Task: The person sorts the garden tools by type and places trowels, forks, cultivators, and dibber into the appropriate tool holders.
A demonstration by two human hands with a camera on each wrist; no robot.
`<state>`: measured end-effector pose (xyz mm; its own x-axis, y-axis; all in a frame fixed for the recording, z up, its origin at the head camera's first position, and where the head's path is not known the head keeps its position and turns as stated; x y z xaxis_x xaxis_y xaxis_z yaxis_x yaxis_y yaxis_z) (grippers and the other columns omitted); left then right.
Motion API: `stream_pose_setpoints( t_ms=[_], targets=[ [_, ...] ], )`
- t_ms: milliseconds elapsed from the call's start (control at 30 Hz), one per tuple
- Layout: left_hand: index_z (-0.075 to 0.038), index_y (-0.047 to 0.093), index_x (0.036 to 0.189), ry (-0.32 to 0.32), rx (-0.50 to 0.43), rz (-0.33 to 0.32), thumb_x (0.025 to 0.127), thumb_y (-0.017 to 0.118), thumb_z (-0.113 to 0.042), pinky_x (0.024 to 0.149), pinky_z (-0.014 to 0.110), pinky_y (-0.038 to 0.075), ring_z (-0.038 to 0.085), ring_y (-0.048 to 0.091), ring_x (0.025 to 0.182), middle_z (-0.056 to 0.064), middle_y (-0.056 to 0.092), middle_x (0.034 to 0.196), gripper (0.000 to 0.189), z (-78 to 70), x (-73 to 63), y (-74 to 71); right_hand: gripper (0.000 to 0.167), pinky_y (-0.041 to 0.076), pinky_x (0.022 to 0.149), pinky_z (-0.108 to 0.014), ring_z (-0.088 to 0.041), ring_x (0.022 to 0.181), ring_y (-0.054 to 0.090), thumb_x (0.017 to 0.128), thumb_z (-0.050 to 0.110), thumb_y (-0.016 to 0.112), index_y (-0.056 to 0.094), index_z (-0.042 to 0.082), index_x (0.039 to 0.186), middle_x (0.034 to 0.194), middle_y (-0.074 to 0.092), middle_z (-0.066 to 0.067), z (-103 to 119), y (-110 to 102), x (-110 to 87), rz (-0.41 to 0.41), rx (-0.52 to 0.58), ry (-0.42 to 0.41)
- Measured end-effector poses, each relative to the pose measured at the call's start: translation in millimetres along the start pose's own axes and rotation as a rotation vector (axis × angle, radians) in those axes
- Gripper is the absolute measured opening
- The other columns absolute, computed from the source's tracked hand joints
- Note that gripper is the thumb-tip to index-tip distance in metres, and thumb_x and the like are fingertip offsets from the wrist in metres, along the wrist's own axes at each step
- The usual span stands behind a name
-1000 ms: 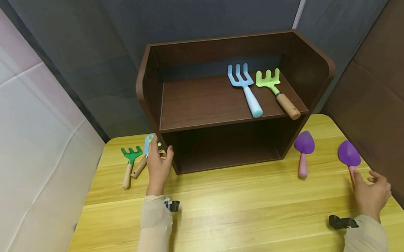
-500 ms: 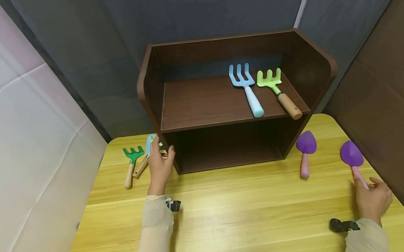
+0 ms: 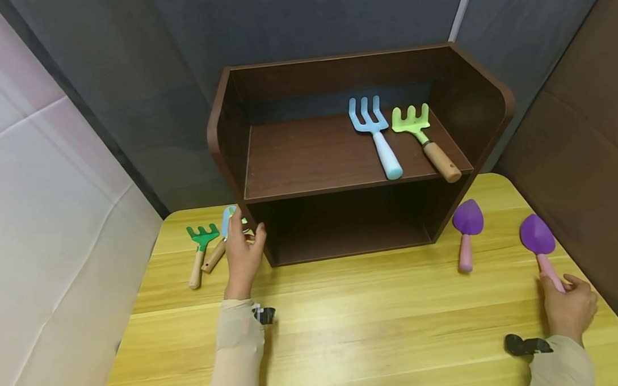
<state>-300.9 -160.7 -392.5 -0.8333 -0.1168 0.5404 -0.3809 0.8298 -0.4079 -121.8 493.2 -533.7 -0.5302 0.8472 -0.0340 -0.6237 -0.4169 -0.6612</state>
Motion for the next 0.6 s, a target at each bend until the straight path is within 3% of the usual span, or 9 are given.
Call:
stream_pose_setpoints(
  t_ms=[233, 433, 600],
  targets=[
    [-0.006, 0.042, 0.142, 0.006, 0.002, 0.001, 0.090, 0.060, -0.008, 0.067, 0.025, 0.049, 0.035, 0.061, 0.090, 0.021, 0.054, 0.124, 0.055, -1.0, -0.1, -1.2, 0.064, 0.028, 0.087, -0.053, -0.047, 0.109, 0.040, 0.091, 0.037, 0.058, 0.044, -0.005, 0.138, 0.110, 0.045, -0.028, 0.3, 3.5, 0.8, 0.035, -0.048, 0.002],
    [-0.007, 0.042, 0.141, 0.009, 0.007, -0.002, 0.090, 0.060, -0.008, 0.066, 0.023, 0.049, 0.033, 0.062, 0.090, 0.021, 0.055, 0.120, 0.054, -0.7, 0.3, -1.3, 0.067, 0.026, 0.091, -0.057, -0.048, 0.112, 0.038, 0.090, 0.039, 0.058, 0.043, -0.004, 0.140, 0.117, 0.045, -0.029, 0.2, 6.9, 1.6, 0.050, -0.054, 0.003],
    [-0.007, 0.041, 0.143, -0.011, 0.006, 0.010, 0.091, 0.060, -0.009, 0.067, 0.038, 0.053, 0.031, 0.060, 0.090, 0.021, 0.054, 0.122, 0.056, 1.6, -0.6, 0.0, 0.069, 0.024, 0.095, -0.060, -0.051, 0.119, 0.036, 0.090, 0.040, 0.059, 0.042, -0.002, 0.142, 0.126, 0.045, -0.030, -1.9, 9.2, 2.1, 0.055, -0.053, 0.000]
  ],
)
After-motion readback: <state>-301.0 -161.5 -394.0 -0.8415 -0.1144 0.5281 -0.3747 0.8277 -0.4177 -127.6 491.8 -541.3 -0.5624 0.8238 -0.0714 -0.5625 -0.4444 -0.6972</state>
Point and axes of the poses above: each hand's wrist, its own x-axis towards the middle knuckle, its own y-axis out of the palm, z = x × y, the point moved 9 cm from there along x, towards the middle knuckle
